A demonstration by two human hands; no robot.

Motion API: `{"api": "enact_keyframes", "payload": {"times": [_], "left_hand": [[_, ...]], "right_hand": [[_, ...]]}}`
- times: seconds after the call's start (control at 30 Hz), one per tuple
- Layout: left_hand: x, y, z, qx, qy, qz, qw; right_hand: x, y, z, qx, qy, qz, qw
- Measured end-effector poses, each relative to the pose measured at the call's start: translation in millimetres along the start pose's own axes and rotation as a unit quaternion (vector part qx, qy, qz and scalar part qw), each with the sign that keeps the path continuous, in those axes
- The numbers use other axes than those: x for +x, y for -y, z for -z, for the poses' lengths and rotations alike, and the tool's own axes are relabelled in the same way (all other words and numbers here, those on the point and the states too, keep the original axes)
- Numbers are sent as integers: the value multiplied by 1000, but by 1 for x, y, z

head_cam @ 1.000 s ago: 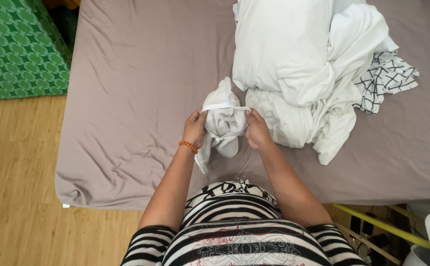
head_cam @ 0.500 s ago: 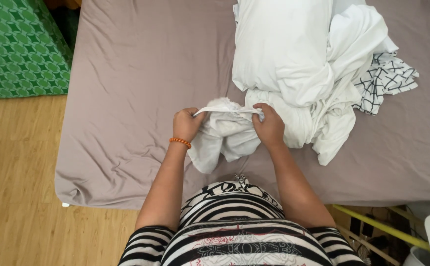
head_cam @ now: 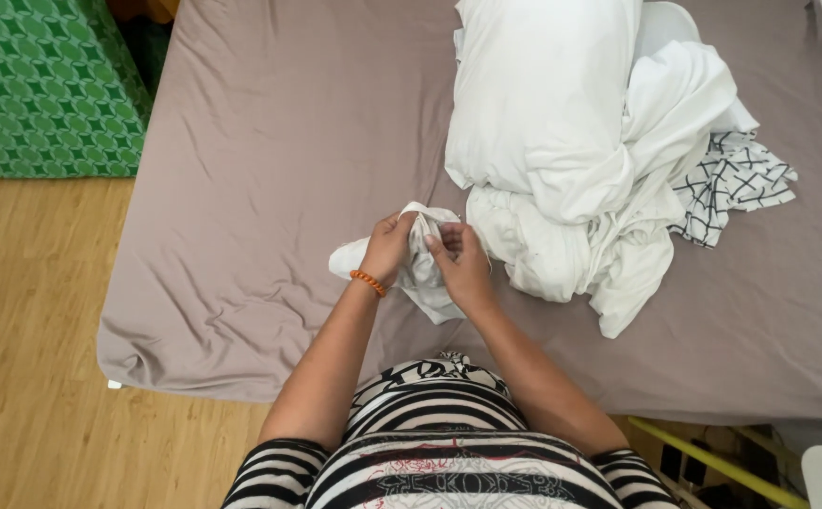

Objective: The person folds a white towel on a bed, smoothing and aligning the edges by hand. They then pick up the folded towel and place it on a white chair next to a shelf.

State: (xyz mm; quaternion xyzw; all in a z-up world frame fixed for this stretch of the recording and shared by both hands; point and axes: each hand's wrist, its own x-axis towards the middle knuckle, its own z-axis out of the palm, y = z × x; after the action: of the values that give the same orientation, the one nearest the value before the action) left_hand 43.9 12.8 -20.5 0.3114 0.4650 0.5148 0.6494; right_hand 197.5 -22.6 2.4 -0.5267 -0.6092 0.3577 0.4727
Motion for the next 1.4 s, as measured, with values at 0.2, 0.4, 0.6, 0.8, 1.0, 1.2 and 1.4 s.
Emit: {"api": "enact_keyframes", "payload": {"times": [0.2, 0.4, 0.6, 0.8, 1.0, 1.2, 1.4], "left_hand": [[2, 17, 16, -81, -23, -6, 996], [-2, 16, 33, -14, -15, -32, 999], [-31, -23, 16, 276, 52, 35, 959], [-19, 12, 32, 136, 15, 74, 988], [-14, 4, 24, -27, 8, 52, 998], [-11, -5, 16, -276, 87, 82, 954], [-15, -25, 7, -274, 56, 72, 957]], "right_hand": [[5, -68, 2, 137, 155, -129, 970], [22, -113, 15, 413, 105, -241, 872], [33, -68, 32, 590, 115, -291, 744], [29, -72, 24, 532, 89, -311, 783], [17, -95, 12, 335, 34, -207, 919], [13, -79, 4, 206, 42, -122, 970], [6, -62, 3, 80, 32, -53, 995]]}}
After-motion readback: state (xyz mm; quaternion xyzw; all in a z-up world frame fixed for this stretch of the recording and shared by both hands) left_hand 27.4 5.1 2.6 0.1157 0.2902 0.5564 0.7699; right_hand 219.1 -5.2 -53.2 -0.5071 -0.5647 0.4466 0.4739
